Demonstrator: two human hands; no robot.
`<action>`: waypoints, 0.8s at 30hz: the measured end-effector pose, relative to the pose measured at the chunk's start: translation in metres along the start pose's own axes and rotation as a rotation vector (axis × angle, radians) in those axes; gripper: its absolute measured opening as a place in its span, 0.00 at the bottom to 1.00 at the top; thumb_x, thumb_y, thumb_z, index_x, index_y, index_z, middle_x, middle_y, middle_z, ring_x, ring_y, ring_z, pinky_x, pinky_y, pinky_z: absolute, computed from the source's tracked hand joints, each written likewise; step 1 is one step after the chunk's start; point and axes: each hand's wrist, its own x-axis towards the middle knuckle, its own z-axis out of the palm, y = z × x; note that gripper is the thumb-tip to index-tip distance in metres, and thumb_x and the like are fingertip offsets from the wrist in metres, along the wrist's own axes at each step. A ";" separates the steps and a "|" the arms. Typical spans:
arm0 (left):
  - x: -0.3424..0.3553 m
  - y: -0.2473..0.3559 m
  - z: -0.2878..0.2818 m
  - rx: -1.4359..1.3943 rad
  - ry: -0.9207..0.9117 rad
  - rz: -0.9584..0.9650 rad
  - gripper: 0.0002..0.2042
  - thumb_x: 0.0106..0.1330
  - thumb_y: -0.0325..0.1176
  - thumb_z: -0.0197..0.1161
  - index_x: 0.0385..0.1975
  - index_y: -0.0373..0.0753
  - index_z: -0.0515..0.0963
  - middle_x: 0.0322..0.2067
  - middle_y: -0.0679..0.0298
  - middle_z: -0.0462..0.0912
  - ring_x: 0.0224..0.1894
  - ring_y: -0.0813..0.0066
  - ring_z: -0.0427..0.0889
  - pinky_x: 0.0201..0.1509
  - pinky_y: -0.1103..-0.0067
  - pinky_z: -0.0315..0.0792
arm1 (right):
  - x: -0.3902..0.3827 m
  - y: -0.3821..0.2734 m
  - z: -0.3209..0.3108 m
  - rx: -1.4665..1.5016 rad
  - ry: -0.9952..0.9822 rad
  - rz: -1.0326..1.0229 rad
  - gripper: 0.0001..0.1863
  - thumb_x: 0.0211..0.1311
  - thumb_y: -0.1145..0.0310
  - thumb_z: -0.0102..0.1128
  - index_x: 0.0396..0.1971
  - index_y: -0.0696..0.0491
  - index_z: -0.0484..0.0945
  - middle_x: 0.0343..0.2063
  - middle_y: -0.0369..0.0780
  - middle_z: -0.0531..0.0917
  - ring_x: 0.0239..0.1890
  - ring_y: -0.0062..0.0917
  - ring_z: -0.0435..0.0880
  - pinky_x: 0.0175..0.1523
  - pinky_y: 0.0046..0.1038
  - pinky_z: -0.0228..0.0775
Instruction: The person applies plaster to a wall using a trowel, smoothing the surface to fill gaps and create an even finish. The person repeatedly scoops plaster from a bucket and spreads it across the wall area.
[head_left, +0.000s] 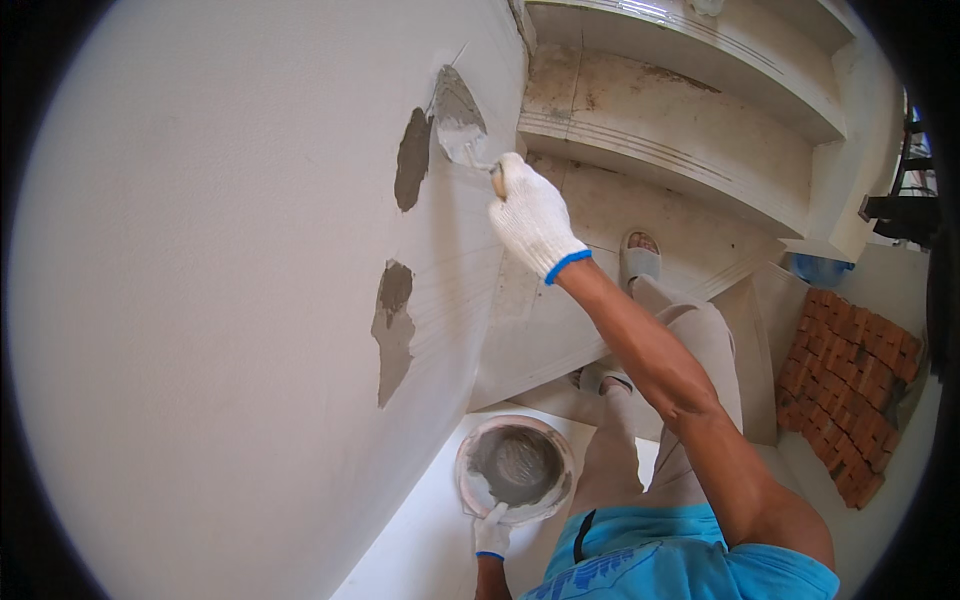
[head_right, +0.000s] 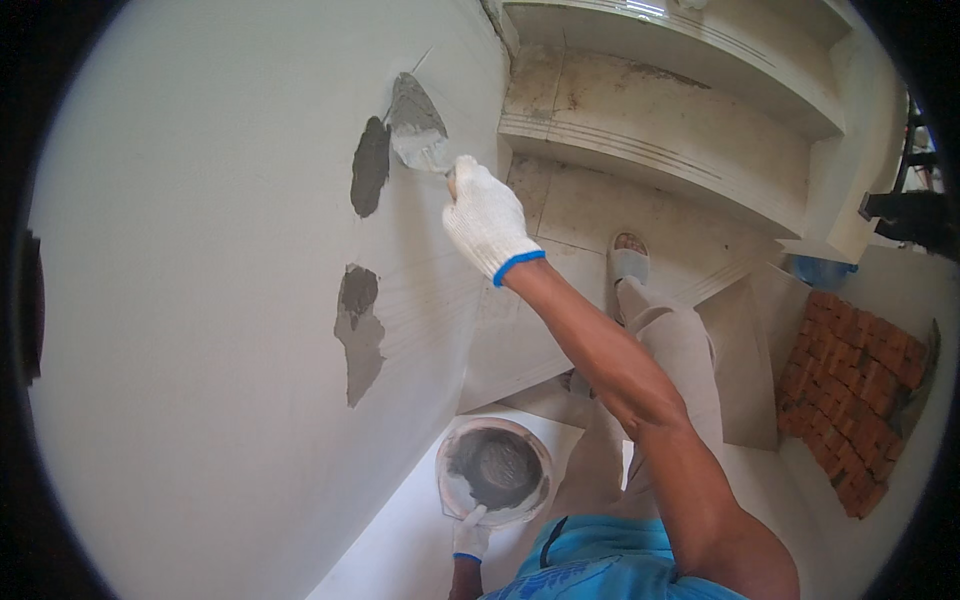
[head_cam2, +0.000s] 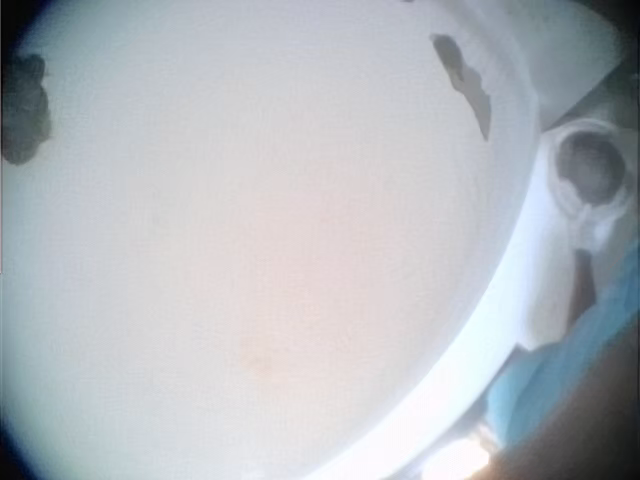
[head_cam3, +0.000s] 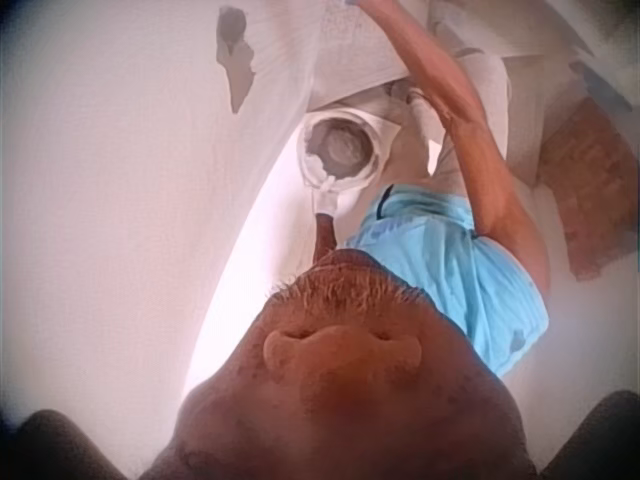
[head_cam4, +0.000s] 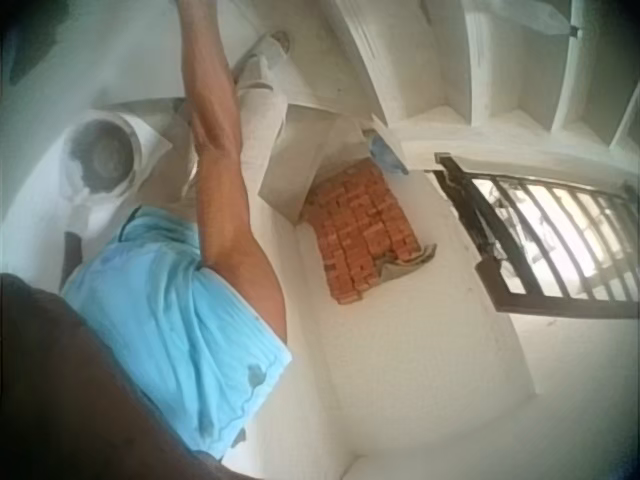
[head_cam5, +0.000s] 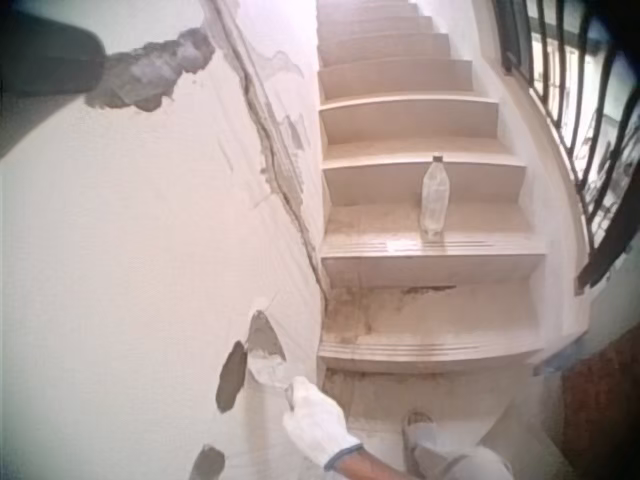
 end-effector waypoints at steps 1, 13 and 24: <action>-0.004 0.005 0.007 -0.037 0.013 -0.019 0.08 0.68 0.27 0.70 0.41 0.28 0.83 0.37 0.64 0.83 0.37 0.73 0.82 0.43 0.74 0.77 | 0.004 -0.003 -0.001 -0.010 0.000 0.014 0.11 0.61 0.73 0.57 0.42 0.58 0.72 0.38 0.57 0.84 0.46 0.58 0.84 0.52 0.55 0.75; -0.002 0.008 0.006 -0.053 -0.008 -0.016 0.12 0.66 0.27 0.70 0.47 0.28 0.83 0.41 0.62 0.84 0.41 0.71 0.84 0.45 0.74 0.78 | 0.002 0.007 -0.001 0.021 -0.012 0.017 0.12 0.58 0.74 0.57 0.42 0.58 0.72 0.36 0.60 0.84 0.45 0.62 0.82 0.50 0.55 0.72; 0.025 -0.035 -0.028 0.068 -0.078 0.026 0.12 0.67 0.22 0.68 0.48 0.27 0.81 0.43 0.58 0.84 0.44 0.66 0.85 0.48 0.70 0.79 | 0.011 0.007 -0.007 -0.076 -0.059 0.081 0.12 0.59 0.72 0.55 0.42 0.61 0.74 0.38 0.60 0.86 0.45 0.60 0.85 0.52 0.55 0.75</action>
